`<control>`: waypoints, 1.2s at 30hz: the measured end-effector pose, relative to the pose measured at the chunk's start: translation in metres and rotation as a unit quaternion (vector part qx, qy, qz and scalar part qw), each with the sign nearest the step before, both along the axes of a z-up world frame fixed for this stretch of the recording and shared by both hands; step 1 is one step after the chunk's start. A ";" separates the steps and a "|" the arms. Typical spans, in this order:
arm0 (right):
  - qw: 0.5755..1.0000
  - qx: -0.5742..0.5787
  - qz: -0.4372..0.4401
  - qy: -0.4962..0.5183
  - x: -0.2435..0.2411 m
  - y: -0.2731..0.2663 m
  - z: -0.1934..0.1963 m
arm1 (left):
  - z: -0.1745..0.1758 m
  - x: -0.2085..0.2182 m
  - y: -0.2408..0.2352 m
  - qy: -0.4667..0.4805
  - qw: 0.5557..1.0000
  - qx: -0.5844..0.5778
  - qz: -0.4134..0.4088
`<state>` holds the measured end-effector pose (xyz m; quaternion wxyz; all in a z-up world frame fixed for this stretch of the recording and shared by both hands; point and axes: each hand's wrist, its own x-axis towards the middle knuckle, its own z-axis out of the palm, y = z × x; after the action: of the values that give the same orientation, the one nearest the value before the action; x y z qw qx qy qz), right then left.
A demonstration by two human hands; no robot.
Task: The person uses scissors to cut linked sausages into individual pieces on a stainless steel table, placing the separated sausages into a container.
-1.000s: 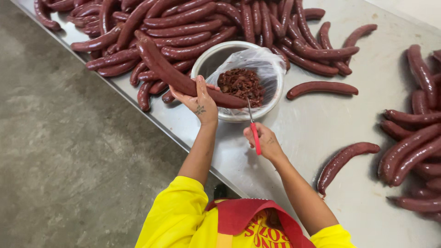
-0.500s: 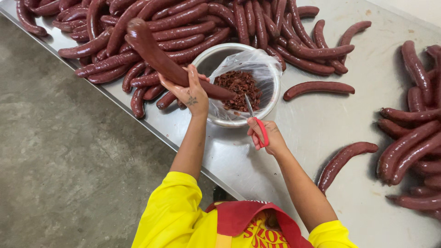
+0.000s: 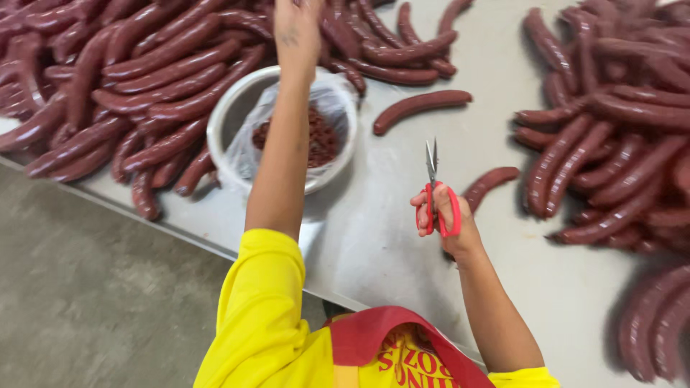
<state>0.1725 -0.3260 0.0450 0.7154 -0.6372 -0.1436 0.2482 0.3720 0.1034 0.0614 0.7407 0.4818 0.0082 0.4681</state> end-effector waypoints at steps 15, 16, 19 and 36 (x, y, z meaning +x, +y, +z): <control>0.993 0.090 -0.078 -0.026 -0.024 -0.131 0.008 | -0.226 -0.076 -0.437 0.447 0.738 0.489 -0.133; 0.993 0.083 -0.080 -0.027 -0.025 -0.131 0.009 | -0.225 -0.078 -0.426 0.419 0.787 0.430 -0.145; 0.993 0.079 -0.046 -0.077 -0.029 -0.127 0.016 | -0.189 -0.092 -0.388 0.374 0.879 0.218 -0.202; 0.970 -0.101 0.220 -0.025 -0.025 0.121 -0.042 | 0.037 -0.294 -0.087 -0.082 0.927 -0.159 0.331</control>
<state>0.1479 -0.2046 0.0030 0.5714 -0.6649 -0.2724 0.3965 0.0783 0.0161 0.0983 0.6086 0.2877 0.1810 0.7170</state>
